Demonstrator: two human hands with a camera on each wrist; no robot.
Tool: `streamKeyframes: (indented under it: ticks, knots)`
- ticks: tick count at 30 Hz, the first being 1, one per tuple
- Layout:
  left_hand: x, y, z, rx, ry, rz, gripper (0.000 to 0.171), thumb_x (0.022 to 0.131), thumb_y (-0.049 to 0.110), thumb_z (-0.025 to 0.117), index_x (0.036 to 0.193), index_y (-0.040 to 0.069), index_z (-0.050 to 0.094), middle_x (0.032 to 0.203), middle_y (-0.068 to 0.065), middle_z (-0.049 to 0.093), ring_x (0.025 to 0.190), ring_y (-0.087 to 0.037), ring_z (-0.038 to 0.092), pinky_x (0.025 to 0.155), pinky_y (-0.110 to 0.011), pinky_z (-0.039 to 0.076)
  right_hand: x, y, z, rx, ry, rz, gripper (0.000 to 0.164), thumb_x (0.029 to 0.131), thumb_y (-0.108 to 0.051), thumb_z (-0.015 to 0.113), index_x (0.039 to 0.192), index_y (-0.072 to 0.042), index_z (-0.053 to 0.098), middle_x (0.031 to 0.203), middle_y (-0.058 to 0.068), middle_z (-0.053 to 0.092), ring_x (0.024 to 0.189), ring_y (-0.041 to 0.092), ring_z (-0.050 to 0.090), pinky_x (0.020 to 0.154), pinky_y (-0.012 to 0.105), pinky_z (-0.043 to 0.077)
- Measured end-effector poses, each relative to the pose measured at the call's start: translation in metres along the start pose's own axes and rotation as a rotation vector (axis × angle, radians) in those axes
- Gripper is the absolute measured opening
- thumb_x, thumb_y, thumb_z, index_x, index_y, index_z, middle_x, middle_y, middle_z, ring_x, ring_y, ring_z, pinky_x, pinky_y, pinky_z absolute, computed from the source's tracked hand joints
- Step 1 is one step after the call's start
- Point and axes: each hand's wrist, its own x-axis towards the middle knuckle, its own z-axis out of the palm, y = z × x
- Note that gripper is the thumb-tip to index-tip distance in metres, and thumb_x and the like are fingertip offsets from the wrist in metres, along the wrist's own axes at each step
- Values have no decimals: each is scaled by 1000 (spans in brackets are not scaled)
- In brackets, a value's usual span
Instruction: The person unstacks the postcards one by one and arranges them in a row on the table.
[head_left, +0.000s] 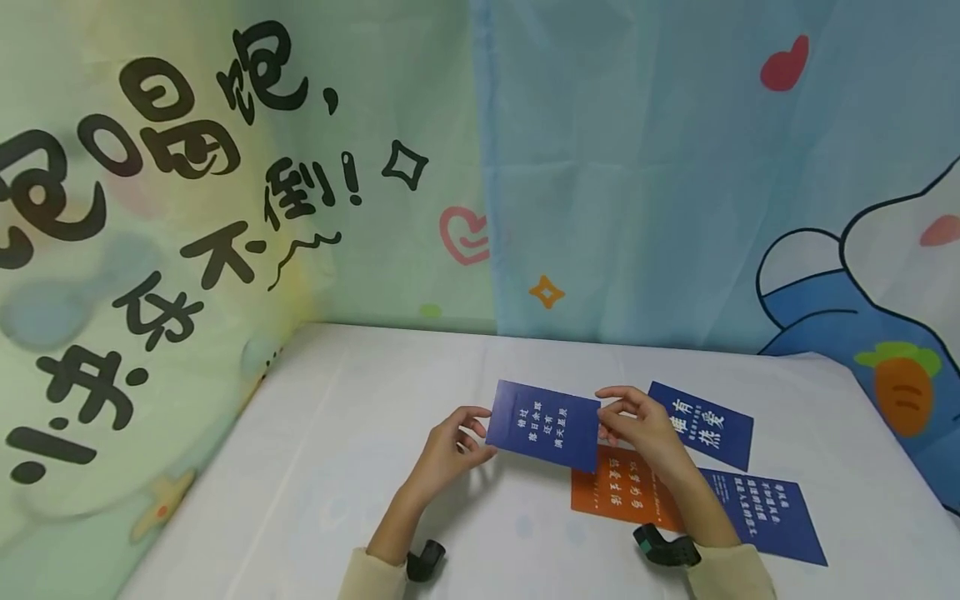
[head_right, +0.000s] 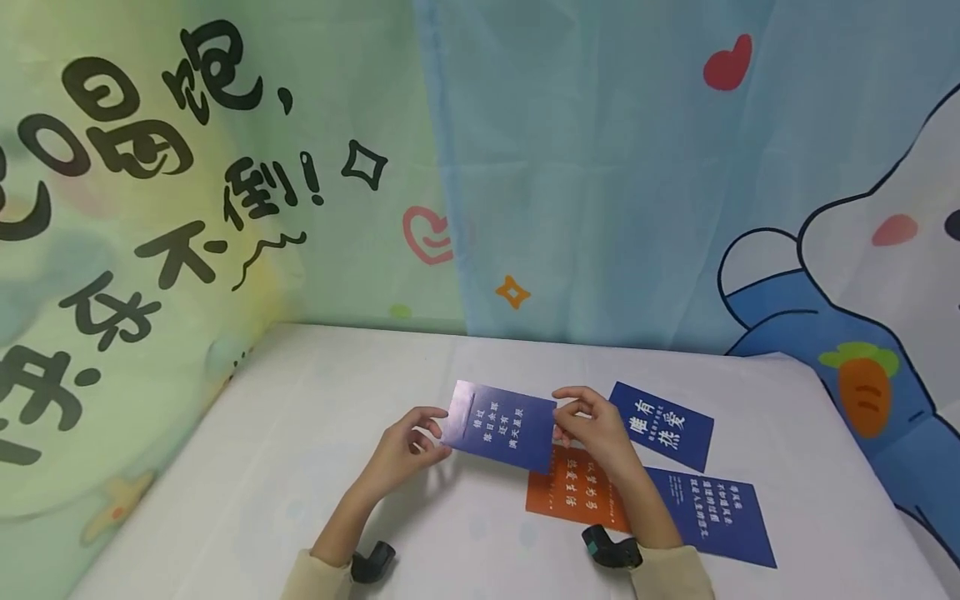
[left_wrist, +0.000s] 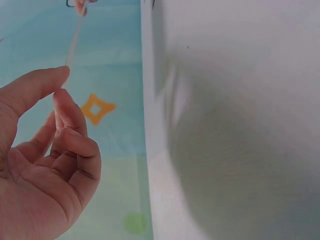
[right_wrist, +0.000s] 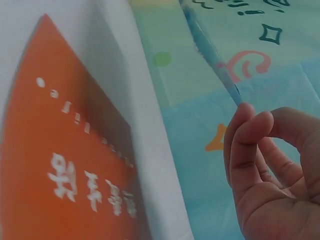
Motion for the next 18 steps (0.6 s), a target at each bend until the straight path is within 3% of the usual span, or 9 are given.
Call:
streamKeyframes:
  ticks: [8,18]
  knots:
    - [2,-5,-2,27,7,-8,45,81,4,75,123,5,59,95,-9,61,73,-10,56,64,-22,47,2,5,8,-7,33,20,35,97,-13,61,124,7,50,85,8,62,62,20,62,67,28,56]
    - [-1,-6,-7,162,1,-52,44,79,3,76,120,3,59,90,-9,62,70,-11,57,65,-25,47,7,14,19,45,34,132,35,95,-8,61,125,7,50,85,8,62,61,12,60,62,24,53]
